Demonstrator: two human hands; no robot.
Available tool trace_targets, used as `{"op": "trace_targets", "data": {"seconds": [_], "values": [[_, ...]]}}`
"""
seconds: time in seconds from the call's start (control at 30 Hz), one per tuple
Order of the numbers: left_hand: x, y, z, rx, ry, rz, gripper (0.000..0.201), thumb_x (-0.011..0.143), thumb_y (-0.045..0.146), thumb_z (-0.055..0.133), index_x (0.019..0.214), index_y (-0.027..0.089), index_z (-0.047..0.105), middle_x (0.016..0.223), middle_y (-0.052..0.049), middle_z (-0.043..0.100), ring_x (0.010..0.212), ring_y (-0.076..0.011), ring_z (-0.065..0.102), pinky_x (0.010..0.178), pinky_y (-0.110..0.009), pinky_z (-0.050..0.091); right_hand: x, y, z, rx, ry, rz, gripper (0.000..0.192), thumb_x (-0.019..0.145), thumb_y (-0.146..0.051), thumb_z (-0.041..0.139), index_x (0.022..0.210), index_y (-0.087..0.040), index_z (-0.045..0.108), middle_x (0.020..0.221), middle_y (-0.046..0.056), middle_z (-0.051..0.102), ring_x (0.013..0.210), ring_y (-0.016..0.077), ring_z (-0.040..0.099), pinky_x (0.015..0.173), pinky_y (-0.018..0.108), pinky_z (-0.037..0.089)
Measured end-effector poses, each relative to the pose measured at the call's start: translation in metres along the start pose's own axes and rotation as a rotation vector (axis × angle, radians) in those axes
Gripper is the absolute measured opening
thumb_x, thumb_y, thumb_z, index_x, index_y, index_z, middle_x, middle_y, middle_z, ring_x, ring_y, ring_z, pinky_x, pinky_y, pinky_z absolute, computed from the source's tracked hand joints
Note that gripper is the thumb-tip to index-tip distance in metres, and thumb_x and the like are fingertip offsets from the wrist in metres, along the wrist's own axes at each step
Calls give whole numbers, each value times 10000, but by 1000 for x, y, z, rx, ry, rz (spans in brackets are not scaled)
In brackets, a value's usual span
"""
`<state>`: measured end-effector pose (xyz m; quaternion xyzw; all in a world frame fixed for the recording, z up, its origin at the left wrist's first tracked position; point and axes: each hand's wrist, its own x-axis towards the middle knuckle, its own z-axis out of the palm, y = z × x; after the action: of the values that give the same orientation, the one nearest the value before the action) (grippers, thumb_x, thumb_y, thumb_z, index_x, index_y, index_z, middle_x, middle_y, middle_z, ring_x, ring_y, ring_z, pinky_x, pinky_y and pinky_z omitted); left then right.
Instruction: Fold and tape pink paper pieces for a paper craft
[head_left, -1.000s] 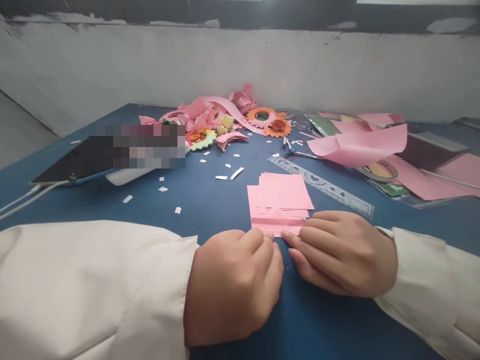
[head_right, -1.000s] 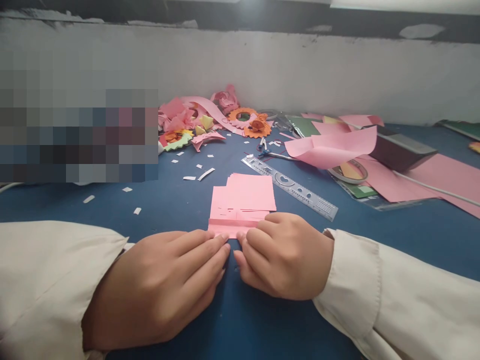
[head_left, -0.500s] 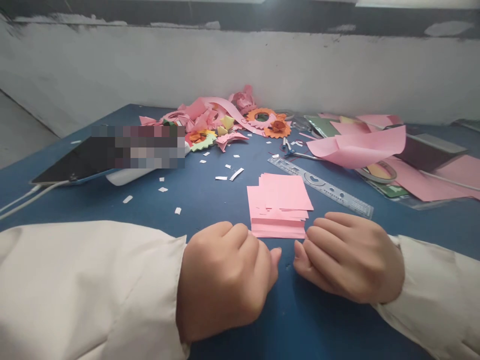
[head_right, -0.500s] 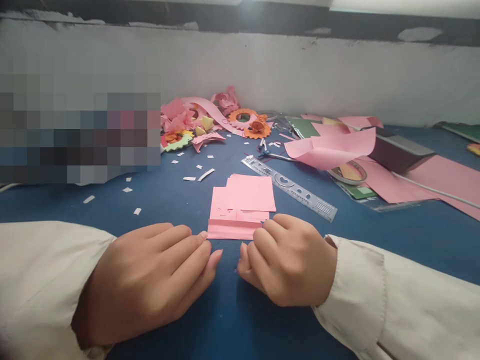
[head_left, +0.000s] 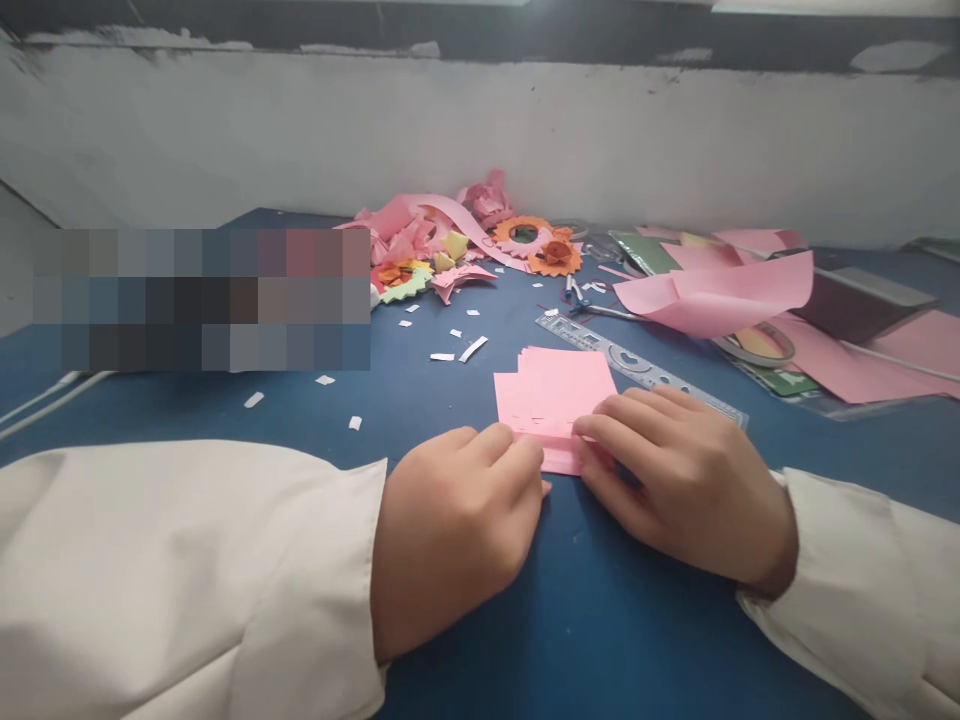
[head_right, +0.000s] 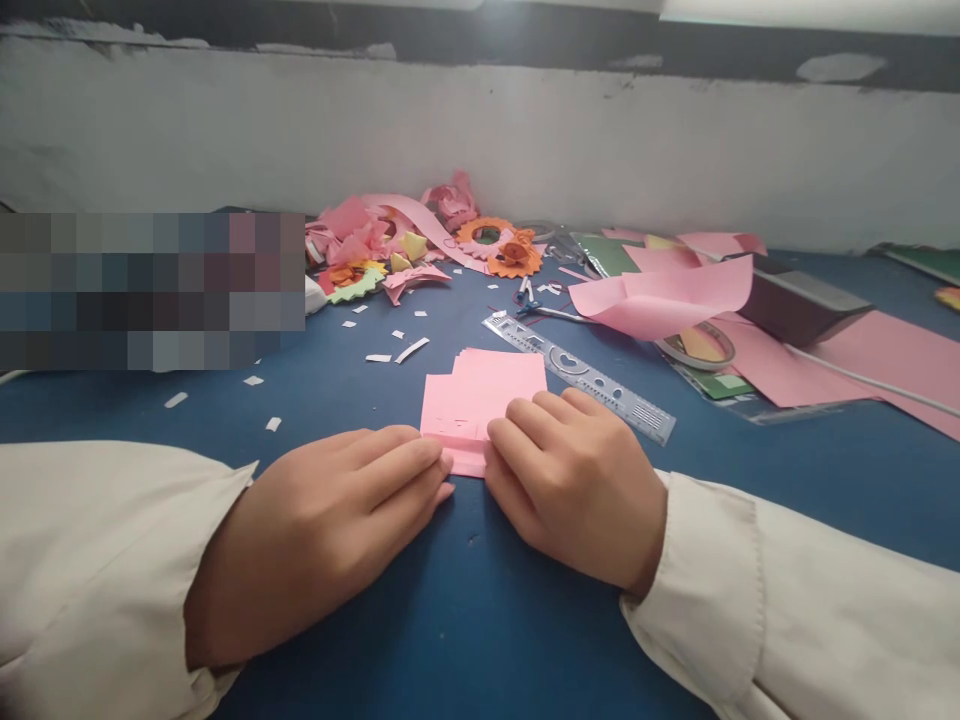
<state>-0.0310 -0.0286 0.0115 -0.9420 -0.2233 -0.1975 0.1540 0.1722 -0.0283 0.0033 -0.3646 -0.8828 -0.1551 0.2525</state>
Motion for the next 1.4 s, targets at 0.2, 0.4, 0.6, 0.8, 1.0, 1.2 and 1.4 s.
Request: {"op": "trace_targets", "data": {"seconds": [0.2, 0.4, 0.6, 0.8, 1.0, 1.2, 1.4], "values": [[1, -8, -1, 65, 12, 49, 194, 869, 50, 470, 846, 58, 662, 737, -97, 648, 672, -215, 616, 584, -325, 513, 3, -1, 0, 77, -23, -17, 152, 869, -253, 510, 809, -141, 594, 789, 71, 628, 707, 179, 531, 661, 334, 390], [3, -9, 3, 44, 185, -84, 176, 899, 58, 424, 881, 75, 598, 747, -75, 626, 677, -172, 577, 579, -271, 432, 2, -5, -2, 161, 265, 228, 78, 821, -140, 600, 784, -181, 545, 674, -7, 598, 651, 130, 541, 701, 343, 363], [3, -8, -3, -614, -6, -319, 163, 919, 176, 398, 797, 163, 505, 693, 22, 558, 593, -93, 477, 567, -217, 373, 5, -11, -11, 677, 146, 478, 135, 855, -234, 578, 726, -202, 559, 634, -17, 568, 580, 97, 522, 539, 234, 434], [11, -14, -9, -1090, -204, -472, 217, 934, 226, 386, 780, 164, 525, 570, 62, 471, 520, -63, 405, 502, -176, 319, 6, -20, -16, 1110, -202, 642, 239, 876, -364, 549, 740, -179, 615, 654, -6, 604, 588, 87, 549, 537, 184, 467], [14, -16, -8, -1239, -307, -575, 250, 922, 304, 416, 740, 159, 508, 586, 60, 437, 516, -58, 399, 471, -164, 311, 6, -20, -16, 1051, -244, 562, 327, 913, -321, 488, 628, -170, 545, 528, -30, 507, 495, 57, 447, 448, 166, 359], [14, -17, -7, -1219, -272, -531, 274, 933, 288, 408, 712, 150, 494, 652, 53, 472, 589, -61, 411, 540, -170, 334, 4, -16, -16, 1100, -208, 437, 327, 956, -244, 372, 652, -184, 479, 576, -22, 500, 540, 73, 480, 513, 180, 418], [14, -19, -5, -1281, -288, -519, 308, 944, 324, 370, 728, 150, 505, 703, 29, 531, 653, -87, 471, 603, -198, 377, -2, -16, -16, 1170, -224, 360, 236, 950, -188, 364, 764, -202, 509, 657, -16, 534, 598, 82, 511, 569, 181, 457]]}}
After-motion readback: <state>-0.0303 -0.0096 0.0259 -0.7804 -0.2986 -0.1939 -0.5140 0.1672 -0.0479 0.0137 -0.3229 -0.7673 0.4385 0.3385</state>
